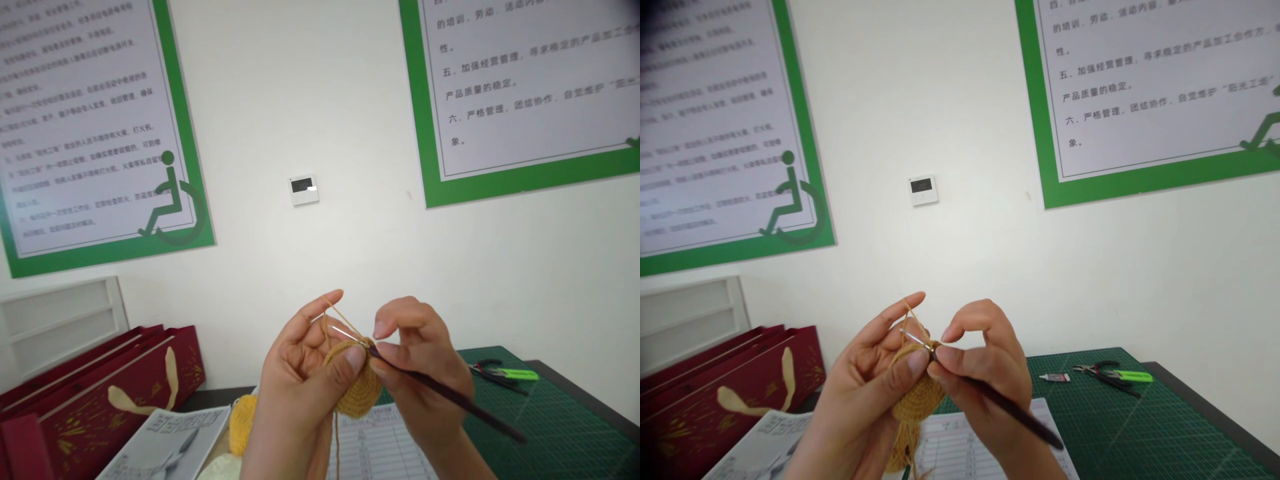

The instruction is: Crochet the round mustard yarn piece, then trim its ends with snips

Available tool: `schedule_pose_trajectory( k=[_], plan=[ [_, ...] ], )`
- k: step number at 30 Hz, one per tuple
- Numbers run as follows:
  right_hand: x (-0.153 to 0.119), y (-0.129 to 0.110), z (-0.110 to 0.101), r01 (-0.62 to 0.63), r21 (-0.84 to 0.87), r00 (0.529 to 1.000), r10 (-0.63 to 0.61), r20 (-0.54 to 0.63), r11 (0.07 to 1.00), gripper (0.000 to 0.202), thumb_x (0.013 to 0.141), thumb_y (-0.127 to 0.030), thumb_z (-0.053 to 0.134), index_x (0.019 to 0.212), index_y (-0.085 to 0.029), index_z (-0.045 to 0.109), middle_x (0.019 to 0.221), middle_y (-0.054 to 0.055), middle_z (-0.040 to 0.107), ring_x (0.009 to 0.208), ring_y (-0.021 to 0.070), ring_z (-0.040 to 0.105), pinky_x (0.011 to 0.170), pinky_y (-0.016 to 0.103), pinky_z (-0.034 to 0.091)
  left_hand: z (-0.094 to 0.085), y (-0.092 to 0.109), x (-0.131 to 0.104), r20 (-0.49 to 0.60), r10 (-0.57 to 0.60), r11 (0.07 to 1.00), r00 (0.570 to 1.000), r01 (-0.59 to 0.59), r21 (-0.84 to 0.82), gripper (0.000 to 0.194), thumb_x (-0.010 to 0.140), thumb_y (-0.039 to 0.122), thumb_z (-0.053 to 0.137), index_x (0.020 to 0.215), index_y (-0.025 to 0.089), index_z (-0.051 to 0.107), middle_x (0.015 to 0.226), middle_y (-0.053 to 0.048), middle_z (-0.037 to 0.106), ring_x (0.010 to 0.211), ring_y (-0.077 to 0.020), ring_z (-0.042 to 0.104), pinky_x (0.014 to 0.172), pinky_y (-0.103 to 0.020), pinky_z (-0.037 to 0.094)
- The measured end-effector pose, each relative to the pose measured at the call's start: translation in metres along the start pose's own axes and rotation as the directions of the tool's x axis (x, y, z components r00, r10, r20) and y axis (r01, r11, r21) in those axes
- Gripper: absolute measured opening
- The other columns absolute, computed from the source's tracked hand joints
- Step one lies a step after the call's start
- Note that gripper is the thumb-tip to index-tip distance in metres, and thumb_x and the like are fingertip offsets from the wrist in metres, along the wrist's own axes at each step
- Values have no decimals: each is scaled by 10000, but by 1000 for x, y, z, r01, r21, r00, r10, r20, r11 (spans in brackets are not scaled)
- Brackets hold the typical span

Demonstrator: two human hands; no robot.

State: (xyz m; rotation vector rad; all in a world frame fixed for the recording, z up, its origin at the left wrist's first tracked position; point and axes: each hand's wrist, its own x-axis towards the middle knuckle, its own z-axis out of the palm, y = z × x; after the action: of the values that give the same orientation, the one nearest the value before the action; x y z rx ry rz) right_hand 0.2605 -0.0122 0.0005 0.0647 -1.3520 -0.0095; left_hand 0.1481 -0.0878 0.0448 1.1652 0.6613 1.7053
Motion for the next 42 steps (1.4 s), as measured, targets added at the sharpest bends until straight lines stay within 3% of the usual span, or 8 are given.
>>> schedule_pose_trajectory(
  k=[5,12,16,19,27,31,35,42],
  plan=[
    [-1,-4,3,251,-370,965,-261,25,894,302,787,38,643,974,-198,650,834,21,629,729,158,581,619,339,495,5,-6,0,-43,139,985,989,-133,112,548,744,117,825,1253,222,651,771,14,677,614,-85,602,595,-177,490],
    [2,-18,-5,-215,-72,972,206,-109,974,151,930,-96,551,1006,-212,610,814,10,600,728,150,564,647,323,447,-1,-10,4,-38,234,957,972,-223,185,624,777,161,807,1348,271,579,743,12,666,615,-106,575,557,-183,454],
    [16,-17,-6,-662,321,712,702,-12,677,259,1013,-340,515,788,-213,539,663,-34,509,611,112,457,587,265,377,-2,-5,4,-23,170,978,985,-166,127,626,750,119,815,1326,235,601,748,7,662,623,-105,577,563,-189,453],
    [21,-12,-1,-771,467,578,783,230,432,356,961,-443,579,716,-213,462,636,-38,483,614,118,442,601,265,395,0,-3,3,-16,141,986,990,-139,88,607,734,101,824,1295,215,624,756,-2,667,642,-111,593,582,-196,468],
    [10,-8,2,-228,27,974,227,17,973,114,884,-127,648,908,-234,616,801,4,612,735,154,578,634,307,490,3,-6,2,-46,158,987,986,-156,35,533,737,76,825,1230,210,672,769,-4,691,691,-108,627,651,-185,512],
    [7,-10,-1,206,-306,978,-208,28,929,342,782,41,660,988,-231,686,840,21,665,742,173,594,670,372,519,-1,-5,5,64,49,996,997,-44,-81,540,741,54,819,1245,191,685,767,3,686,655,-89,629,653,-181,520],
    [5,-13,7,-62,95,995,70,-78,993,187,900,-87,611,1025,-217,663,784,20,635,714,180,603,632,370,523,-8,-2,7,185,-107,975,977,139,-172,545,749,33,801,1267,163,690,795,-12,676,686,-98,631,695,-204,534],
    [14,-17,8,-454,484,838,544,-54,748,210,1026,-302,435,840,-234,507,628,-23,507,586,145,478,556,285,431,-16,-2,11,261,-74,969,962,132,-210,492,740,8,786,1206,156,729,793,-8,660,637,-79,596,602,-168,505]
  ],
)
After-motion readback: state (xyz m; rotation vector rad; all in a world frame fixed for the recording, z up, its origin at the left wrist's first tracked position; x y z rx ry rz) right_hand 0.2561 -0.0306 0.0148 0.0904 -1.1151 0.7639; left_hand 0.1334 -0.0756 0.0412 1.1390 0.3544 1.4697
